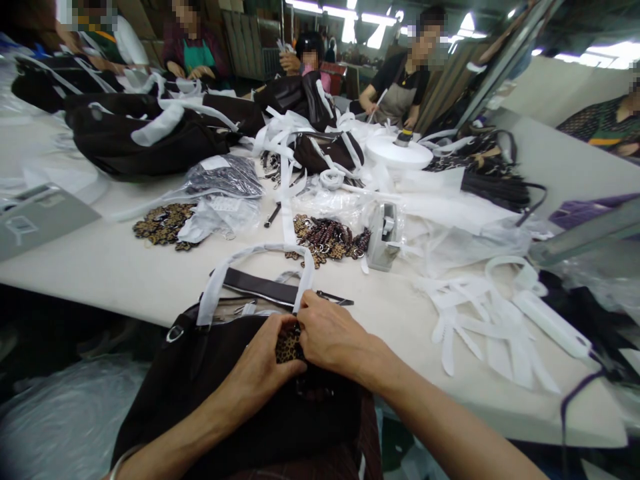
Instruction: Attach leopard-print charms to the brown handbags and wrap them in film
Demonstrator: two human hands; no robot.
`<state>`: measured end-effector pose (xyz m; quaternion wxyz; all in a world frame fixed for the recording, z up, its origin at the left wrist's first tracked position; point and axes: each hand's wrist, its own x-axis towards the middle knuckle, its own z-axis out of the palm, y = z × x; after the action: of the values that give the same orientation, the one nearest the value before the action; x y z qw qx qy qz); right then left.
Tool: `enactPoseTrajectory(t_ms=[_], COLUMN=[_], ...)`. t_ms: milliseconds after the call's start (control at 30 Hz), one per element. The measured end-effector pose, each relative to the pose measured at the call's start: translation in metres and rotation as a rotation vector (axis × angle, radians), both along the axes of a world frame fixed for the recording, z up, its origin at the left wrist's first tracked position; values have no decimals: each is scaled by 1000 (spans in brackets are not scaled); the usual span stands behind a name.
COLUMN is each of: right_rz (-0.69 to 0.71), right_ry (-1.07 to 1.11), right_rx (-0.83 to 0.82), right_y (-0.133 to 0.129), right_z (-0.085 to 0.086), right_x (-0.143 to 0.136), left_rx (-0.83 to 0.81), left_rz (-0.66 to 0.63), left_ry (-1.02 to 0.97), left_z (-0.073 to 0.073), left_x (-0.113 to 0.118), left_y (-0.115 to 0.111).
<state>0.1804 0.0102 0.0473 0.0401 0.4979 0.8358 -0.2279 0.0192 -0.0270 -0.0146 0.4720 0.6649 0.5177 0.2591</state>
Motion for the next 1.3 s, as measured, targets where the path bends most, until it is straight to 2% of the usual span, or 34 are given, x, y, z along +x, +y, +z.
enactPoseTrajectory(t_ms=[267,467,633,733,900,1000,1133,1233,1300], right_rz=[109,106,130,109,15,-16,-9,21,48], right_ry=[-150,-205,-174,-86,-47,-52,-82,-138,-162], right_rx=[-14,41,57,78,115,139,196,221,219], right_y=[8,11,7,1,-8,-12,-14,-15,-14], right_z=[10,0,-5,-8,-21,-26,-29,-28,-26], right_x=[-6,-19,-14,-6,4,6,4,2,-1], left_rx=[1,11,-25,-76,-273,-254,-224,-291,-400], left_rz=[3,21,39,36,42,64,22,8,33], left_ry=[-25,-40,-100,-150,-277,-222,-100,-142,-202], left_z=[-1,-3,1,2,-5,-10,-15,-20,-21], left_x=[1,2,0,-3,-7,-7,-6,-5,-4], left_y=[-1,-2,-1,2,12,20,27,27,24])
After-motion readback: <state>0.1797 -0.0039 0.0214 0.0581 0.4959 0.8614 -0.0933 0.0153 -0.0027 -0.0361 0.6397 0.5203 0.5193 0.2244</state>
